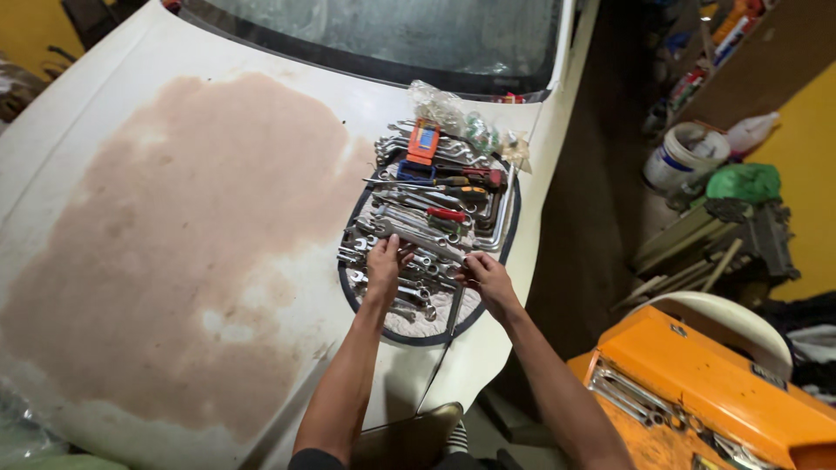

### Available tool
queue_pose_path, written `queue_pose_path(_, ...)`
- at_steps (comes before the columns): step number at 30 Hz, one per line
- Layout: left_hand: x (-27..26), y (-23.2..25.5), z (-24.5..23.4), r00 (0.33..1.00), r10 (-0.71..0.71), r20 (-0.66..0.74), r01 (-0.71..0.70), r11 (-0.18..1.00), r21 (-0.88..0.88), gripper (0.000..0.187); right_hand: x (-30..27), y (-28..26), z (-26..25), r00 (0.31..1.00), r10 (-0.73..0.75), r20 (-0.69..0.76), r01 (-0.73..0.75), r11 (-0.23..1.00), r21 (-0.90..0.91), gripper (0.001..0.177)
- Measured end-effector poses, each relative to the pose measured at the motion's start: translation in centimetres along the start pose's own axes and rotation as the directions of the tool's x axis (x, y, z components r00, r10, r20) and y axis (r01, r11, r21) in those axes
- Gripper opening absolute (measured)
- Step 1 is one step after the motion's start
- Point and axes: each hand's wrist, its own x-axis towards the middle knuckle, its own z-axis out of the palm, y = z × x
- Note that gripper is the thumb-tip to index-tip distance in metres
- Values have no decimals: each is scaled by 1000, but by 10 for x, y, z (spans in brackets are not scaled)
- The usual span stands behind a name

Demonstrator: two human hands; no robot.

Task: The person transfers various hand tools from a circular mat on a car hood into an orange toolbox. They pick up items one by one, including wrenches, pliers, and packaged accessories, and place them inside the toolbox.

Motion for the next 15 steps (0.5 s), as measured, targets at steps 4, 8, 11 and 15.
queue_pose_path(4, -19, 11, 13, 1000, 6, 5, -6, 1000, -7, 24, -24, 1, -6, 998, 9, -62, -1, 992, 127, 25)
queue_pose_path(8, -31, 11, 28, 999, -2, 53, 3, 1000, -14, 24, -40, -1, -16, 993, 12, -118, 6, 989, 149, 25)
queue_pose_path(11, -37, 3, 40, 991, -36, 129, 53, 990, -129, 26, -56, -3, -32, 989, -22, -147, 49, 981, 185, 27)
queue_pose_path(15, -47, -13, 60, 987, -73, 146, 88, 991, -103, 23, -80, -7, -58, 978, -65, -198, 106, 973, 205, 28)
